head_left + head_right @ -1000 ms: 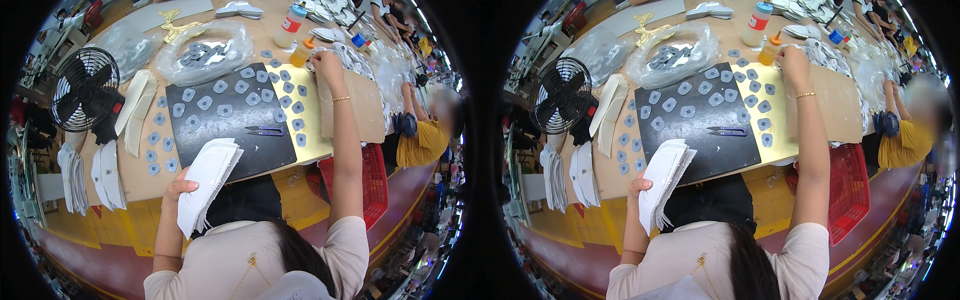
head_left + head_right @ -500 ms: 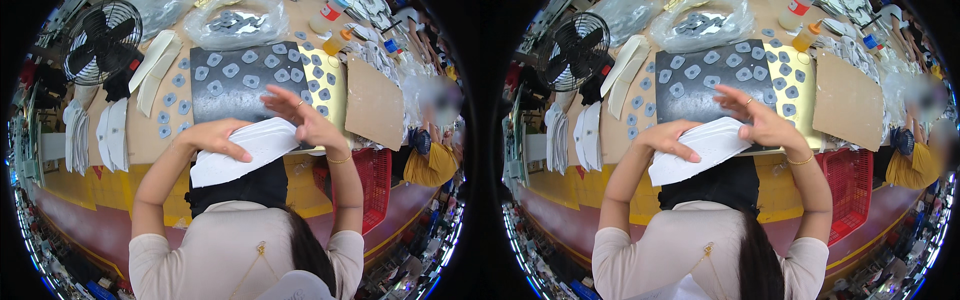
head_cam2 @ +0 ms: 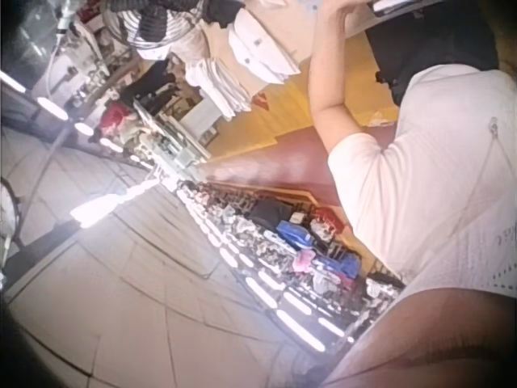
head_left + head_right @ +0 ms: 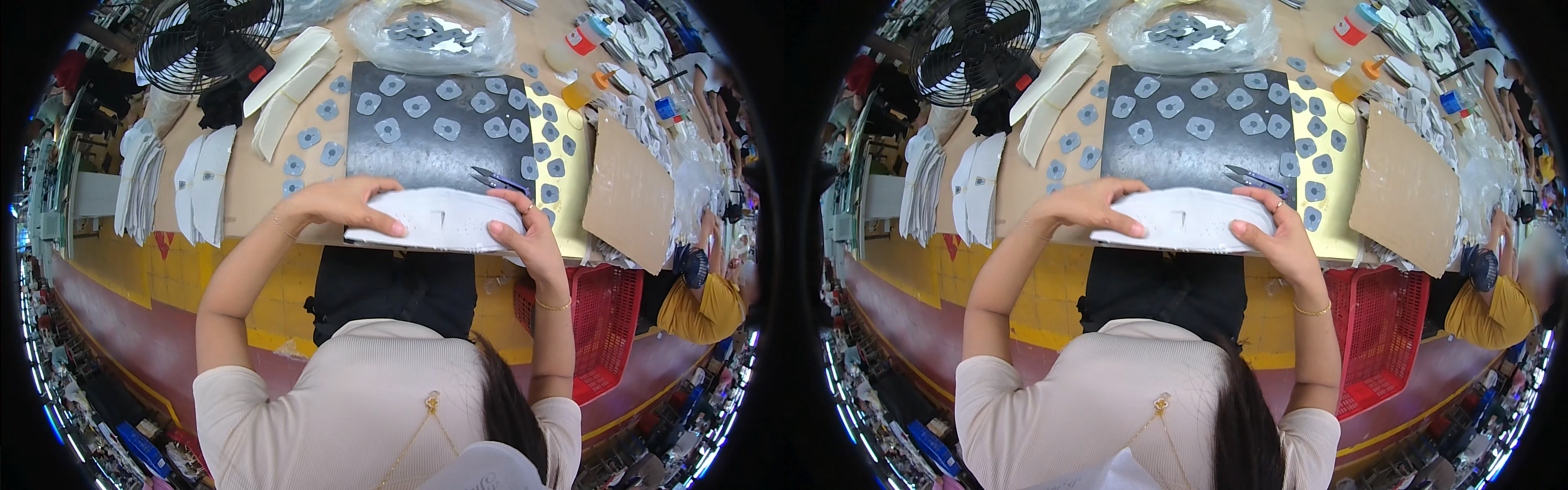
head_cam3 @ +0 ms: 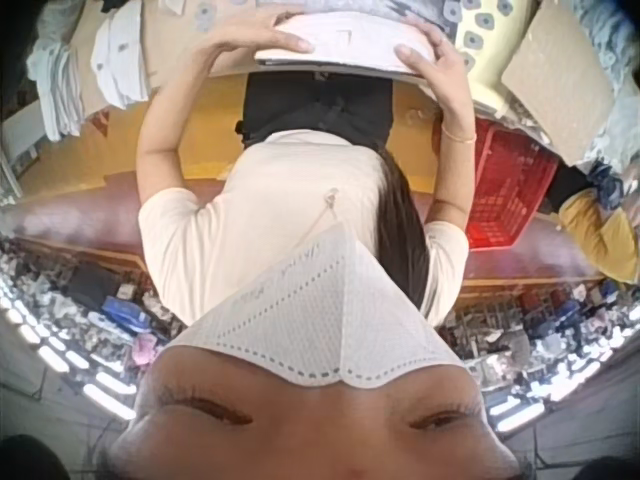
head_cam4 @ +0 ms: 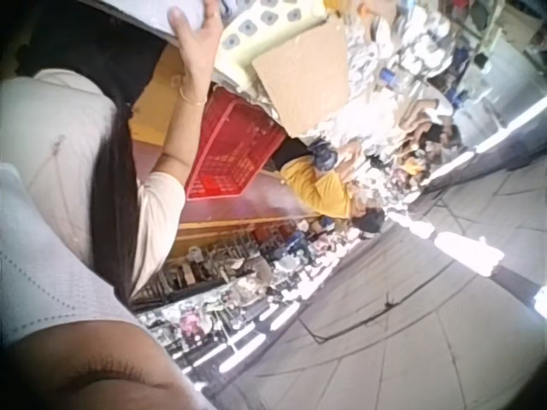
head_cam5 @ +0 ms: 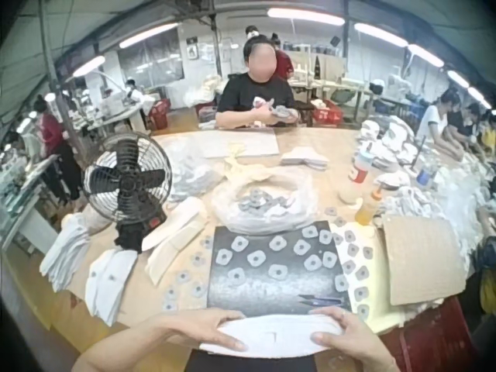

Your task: The person applies glue from a squeeze bottle onto small blue patches arranged on a black board, then uses a pen-like tool to mark or adjust white fabric pieces. The person handles the patches and fabric pieces one at a time on a cluttered workbench.

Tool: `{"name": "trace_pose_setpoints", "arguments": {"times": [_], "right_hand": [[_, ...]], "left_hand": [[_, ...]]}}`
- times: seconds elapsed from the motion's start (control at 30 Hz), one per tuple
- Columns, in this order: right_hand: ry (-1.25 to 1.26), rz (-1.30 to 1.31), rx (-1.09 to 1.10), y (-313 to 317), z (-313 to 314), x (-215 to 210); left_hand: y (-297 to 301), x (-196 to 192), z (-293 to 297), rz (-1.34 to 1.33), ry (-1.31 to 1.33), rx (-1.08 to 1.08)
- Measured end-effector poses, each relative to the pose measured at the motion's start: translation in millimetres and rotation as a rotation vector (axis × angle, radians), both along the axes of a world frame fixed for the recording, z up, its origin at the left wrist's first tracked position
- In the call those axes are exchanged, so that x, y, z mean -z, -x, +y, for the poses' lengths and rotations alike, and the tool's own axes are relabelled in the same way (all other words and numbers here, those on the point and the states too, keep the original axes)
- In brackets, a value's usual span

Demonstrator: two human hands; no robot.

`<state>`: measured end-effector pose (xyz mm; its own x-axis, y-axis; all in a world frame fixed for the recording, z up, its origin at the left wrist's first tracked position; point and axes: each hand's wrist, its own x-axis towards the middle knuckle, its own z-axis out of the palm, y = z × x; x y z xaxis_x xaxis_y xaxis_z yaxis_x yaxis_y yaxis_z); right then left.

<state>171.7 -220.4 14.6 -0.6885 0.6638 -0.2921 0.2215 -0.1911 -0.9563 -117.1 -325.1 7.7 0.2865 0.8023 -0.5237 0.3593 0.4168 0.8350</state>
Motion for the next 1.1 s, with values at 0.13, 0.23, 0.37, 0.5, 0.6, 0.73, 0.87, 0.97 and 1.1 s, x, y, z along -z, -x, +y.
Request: {"name": "trace_pose_setpoints", "arguments": {"times": [0.13, 0.23, 0.37, 0.5, 0.6, 0.73, 0.87, 0.97, 1.1], "right_hand": [[-0.212, -0.078, 0.051, 16.5, -0.6, -3.1], [-0.759, -0.251, 0.091, 29.0, -6.4, -9.8], [-0.896, -0.293, 0.124, 20.1, -1.9, -3.7], [-0.939, -0.269, 0.029, 24.9, -2.7, -4.8], [-0.948, -0.26, -0.058, 37.3, -0.1, -0.6], [-1.038, -0.369, -0.238, 58.5, 4.0, 4.9], [-1.06, -0.498, -0.399, 72.0, 12.4, 0.3], [-0.984, -0.551, -0.506, 77.3, 25.4, 0.1], [-1.143, -0.53, -0.561, 76.7, 24.4, -4.2]], "left_hand": [[10.6, -37.6, -0.2, 0.124, -0.139, -0.155], [17.3, -14.4, -9.6, 0.359, -0.265, -0.128], [8.4, -11.0, -18.3, 0.55, -0.314, -0.133], [0.7, -13.9, -23.4, 0.635, -0.391, -0.173], [-4.0, -2.9, -21.5, 0.649, -0.488, -0.175], [-3.8, 0.9, -18.0, 0.631, -0.433, -0.226], [7.1, -6.4, -4.9, 0.506, -0.243, -0.228], [10.7, 4.8, -0.3, 0.514, -0.249, -0.123], [4.7, -0.5, -7.3, 0.535, -0.39, -0.107]]}}
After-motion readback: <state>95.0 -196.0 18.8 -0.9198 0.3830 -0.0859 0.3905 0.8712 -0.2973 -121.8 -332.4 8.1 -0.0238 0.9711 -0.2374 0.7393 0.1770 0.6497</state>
